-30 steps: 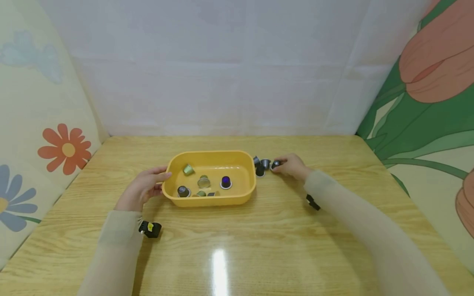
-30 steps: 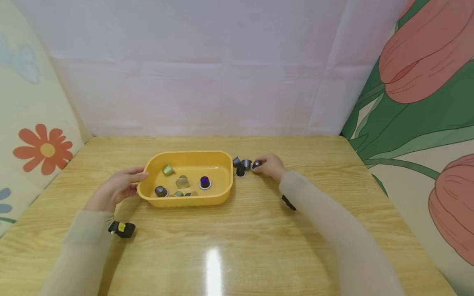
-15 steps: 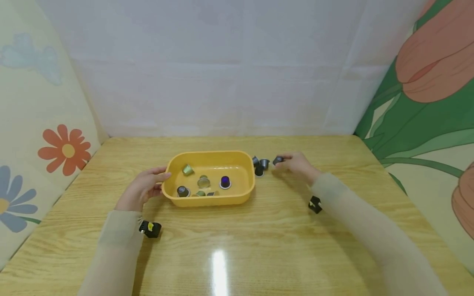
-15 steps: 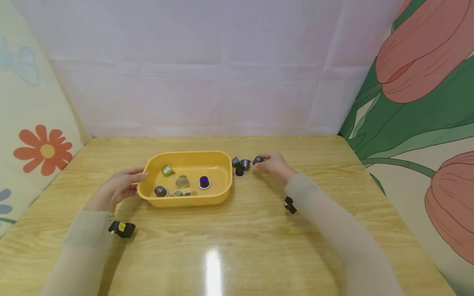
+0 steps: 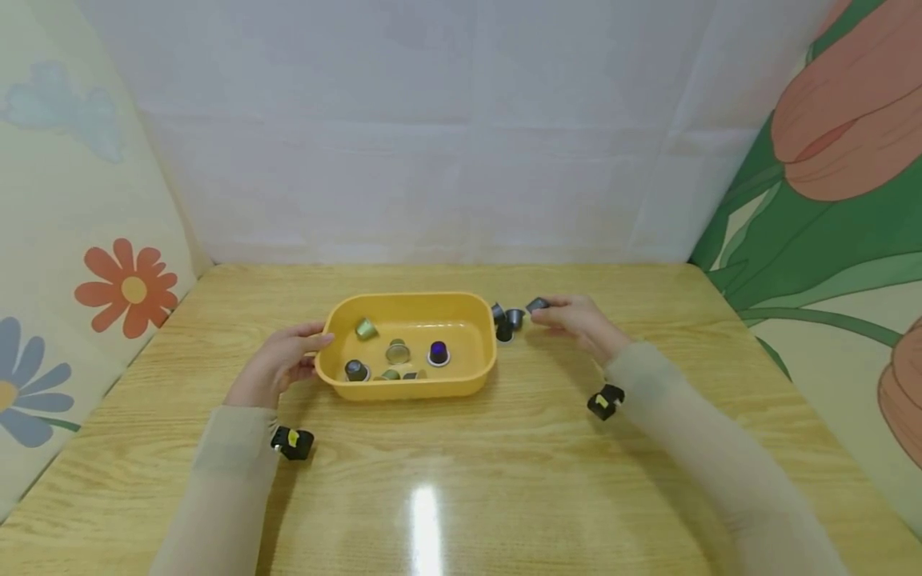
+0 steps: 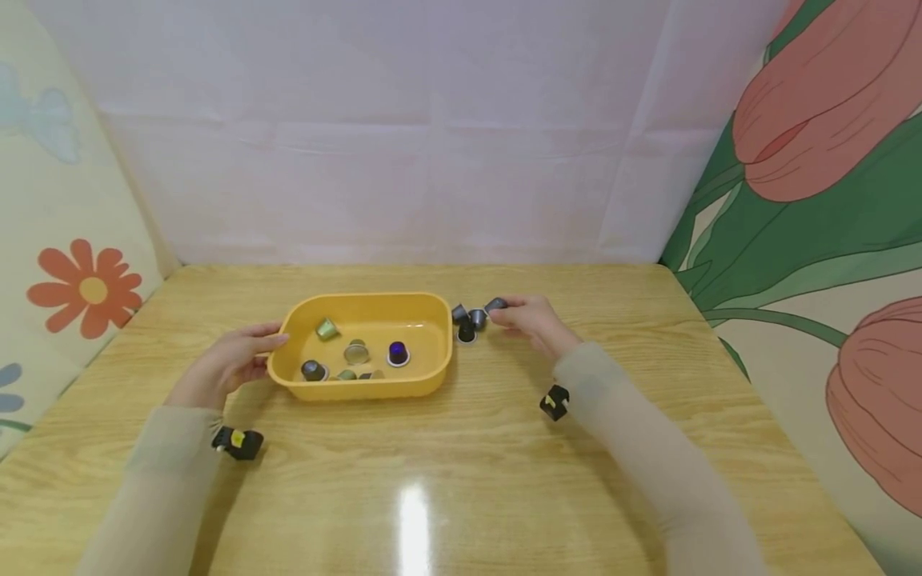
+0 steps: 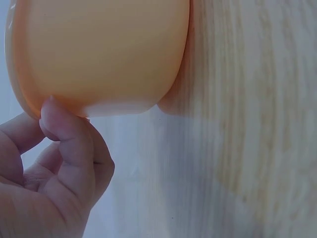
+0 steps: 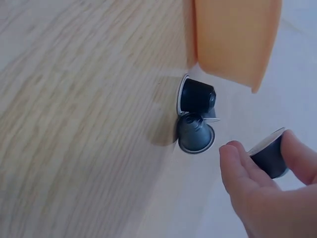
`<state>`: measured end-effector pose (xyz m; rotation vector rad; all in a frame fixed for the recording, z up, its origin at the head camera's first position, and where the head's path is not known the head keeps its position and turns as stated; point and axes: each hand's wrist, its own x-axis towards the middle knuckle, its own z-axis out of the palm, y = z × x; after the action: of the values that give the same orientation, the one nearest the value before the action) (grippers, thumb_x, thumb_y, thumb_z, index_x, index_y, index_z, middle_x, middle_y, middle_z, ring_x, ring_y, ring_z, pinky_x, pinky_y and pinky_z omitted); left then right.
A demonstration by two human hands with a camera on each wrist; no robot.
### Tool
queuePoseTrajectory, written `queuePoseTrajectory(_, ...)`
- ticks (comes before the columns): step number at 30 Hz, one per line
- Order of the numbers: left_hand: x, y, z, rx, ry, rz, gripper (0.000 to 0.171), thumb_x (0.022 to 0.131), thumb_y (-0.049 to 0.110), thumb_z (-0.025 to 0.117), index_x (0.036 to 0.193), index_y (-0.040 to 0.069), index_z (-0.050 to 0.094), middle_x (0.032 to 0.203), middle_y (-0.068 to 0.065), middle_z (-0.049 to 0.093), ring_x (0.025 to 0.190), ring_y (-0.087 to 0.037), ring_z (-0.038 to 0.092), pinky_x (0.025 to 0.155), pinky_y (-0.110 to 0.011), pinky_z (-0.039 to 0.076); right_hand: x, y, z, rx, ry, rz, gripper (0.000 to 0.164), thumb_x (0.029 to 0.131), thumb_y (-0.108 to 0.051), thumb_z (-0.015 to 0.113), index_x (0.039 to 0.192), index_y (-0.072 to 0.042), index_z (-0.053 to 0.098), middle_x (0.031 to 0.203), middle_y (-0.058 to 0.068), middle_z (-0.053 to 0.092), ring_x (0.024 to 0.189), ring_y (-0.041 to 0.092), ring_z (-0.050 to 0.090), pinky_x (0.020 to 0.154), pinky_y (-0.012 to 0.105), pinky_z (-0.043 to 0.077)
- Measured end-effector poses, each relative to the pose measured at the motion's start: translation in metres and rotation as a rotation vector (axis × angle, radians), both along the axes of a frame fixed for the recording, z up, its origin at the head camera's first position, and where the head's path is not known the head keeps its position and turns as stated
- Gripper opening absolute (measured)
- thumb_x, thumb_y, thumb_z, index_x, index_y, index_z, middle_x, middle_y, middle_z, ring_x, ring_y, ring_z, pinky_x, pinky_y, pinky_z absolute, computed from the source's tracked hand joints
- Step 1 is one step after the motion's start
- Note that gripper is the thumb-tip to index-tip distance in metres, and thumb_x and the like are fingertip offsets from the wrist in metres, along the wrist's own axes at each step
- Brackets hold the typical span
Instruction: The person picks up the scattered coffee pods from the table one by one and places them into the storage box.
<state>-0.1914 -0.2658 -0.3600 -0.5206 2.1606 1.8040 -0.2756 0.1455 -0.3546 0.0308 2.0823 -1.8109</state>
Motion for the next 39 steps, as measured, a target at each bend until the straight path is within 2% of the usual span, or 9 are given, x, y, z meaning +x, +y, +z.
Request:
queuePoseTrajectory(11, -0.001, 0.0, -0.001, -0.012, 0.006, -0.009, 0.062, 0.1, 0.019, 0.055, 0.153, 0.004, 0.025, 0.105, -0.005, 0.051, 0.07, -0.009, 0.054, 0.062, -0.021, 0.052, 0.005, -0.009, 0.007, -0.122, -0.048, -0.014, 0.046, 0.097, 0.003, 0.054, 0.14, 0.01, 0.041, 0.137, 0.027, 0.045, 0.127, 0.034, 0.048, 0.106, 0.045, 0.038)
queuePoseTrajectory(14, 0.0, 0.0, -0.002, -0.011, 0.007, -0.013, 0.063, 0.1, 0.019, 0.055, 0.153, 0.004, 0.025, 0.104, -0.005, 0.052, 0.069, -0.009, 0.054, 0.062, -0.021, 0.052, 0.007, -0.013, 0.011, -0.146, -0.062, -0.011, 0.045, 0.097, 0.002, 0.054, 0.14, 0.01, 0.041, 0.135, 0.025, 0.049, 0.121, 0.029, 0.055, 0.107, 0.045, 0.037)
queuePoseTrajectory(17, 0.0, 0.0, -0.001, -0.008, 0.006, -0.011, 0.063, 0.1, 0.019, 0.055, 0.153, 0.005, 0.025, 0.104, -0.005, 0.052, 0.069, -0.009, 0.054, 0.062, -0.021, 0.052, 0.009, -0.018, 0.014, -0.17, -0.075, -0.011, 0.044, 0.097, 0.002, 0.055, 0.139, 0.009, 0.043, 0.131, 0.023, 0.052, 0.106, 0.021, 0.064, 0.107, 0.046, 0.036)
queuePoseTrajectory(21, 0.0, 0.0, -0.001, -0.009, 0.007, -0.012, 0.063, 0.1, 0.019, 0.055, 0.153, 0.005, 0.025, 0.103, -0.005, 0.052, 0.068, -0.009, 0.054, 0.061, -0.021, 0.052, 0.009, -0.024, 0.019, -0.208, -0.097, -0.013, 0.043, 0.098, 0.001, 0.054, 0.139, 0.009, 0.044, 0.118, 0.018, 0.063, 0.095, 0.016, 0.067, 0.107, 0.046, 0.036)
queuePoseTrajectory(25, 0.0, 0.0, -0.002, -0.01, 0.01, -0.02, 0.063, 0.1, 0.02, 0.055, 0.153, 0.004, 0.025, 0.102, -0.004, 0.053, 0.068, -0.009, 0.054, 0.061, -0.021, 0.052, 0.01, -0.031, 0.022, -0.241, -0.131, -0.023, 0.042, 0.098, 0.001, 0.053, 0.139, 0.008, 0.044, 0.124, 0.02, 0.06, 0.116, 0.026, 0.06, 0.104, 0.04, 0.04)
queuePoseTrajectory(30, 0.0, 0.002, -0.002, -0.002, 0.013, -0.02, 0.063, 0.1, 0.019, 0.055, 0.153, 0.004, 0.025, 0.101, -0.004, 0.054, 0.068, -0.009, 0.054, 0.06, -0.02, 0.052, 0.01, -0.038, 0.023, -0.249, -0.153, -0.02, 0.042, 0.1, 0.001, 0.05, 0.141, 0.006, 0.043, 0.142, 0.025, 0.044, 0.119, 0.028, 0.057, 0.102, 0.037, 0.043)
queuePoseTrajectory(32, 0.001, 0.003, -0.002, 0.001, 0.013, -0.017, 0.062, 0.1, 0.018, 0.055, 0.153, 0.004, 0.026, 0.1, -0.004, 0.054, 0.067, -0.009, 0.054, 0.06, -0.02, 0.052, 0.01, -0.04, 0.023, -0.253, -0.151, -0.011, 0.043, 0.1, 0.001, 0.049, 0.142, 0.006, 0.041, 0.142, 0.025, 0.043, 0.12, 0.027, 0.057, 0.103, 0.038, 0.042)
queuePoseTrajectory(35, 0.002, 0.004, 0.0, 0.006, 0.015, -0.017, 0.062, 0.1, 0.018, 0.055, 0.153, 0.004, 0.026, 0.101, -0.004, 0.054, 0.068, -0.009, 0.055, 0.061, -0.02, 0.052, 0.009, -0.041, 0.022, -0.263, -0.147, -0.003, 0.045, 0.1, 0.001, 0.048, 0.144, 0.006, 0.039, 0.144, 0.026, 0.041, 0.13, 0.032, 0.044, 0.104, 0.039, 0.041)
queuePoseTrajectory(39, 0.002, 0.004, 0.0, 0.009, 0.013, -0.015, 0.062, 0.1, 0.018, 0.054, 0.153, 0.003, 0.025, 0.103, -0.004, 0.053, 0.068, -0.009, 0.055, 0.062, -0.02, 0.052, 0.009, -0.045, 0.022, -0.282, -0.164, -0.02, 0.044, 0.1, 0.002, 0.049, 0.143, 0.006, 0.041, 0.143, 0.025, 0.042, 0.13, 0.033, 0.045, 0.103, 0.039, 0.042)
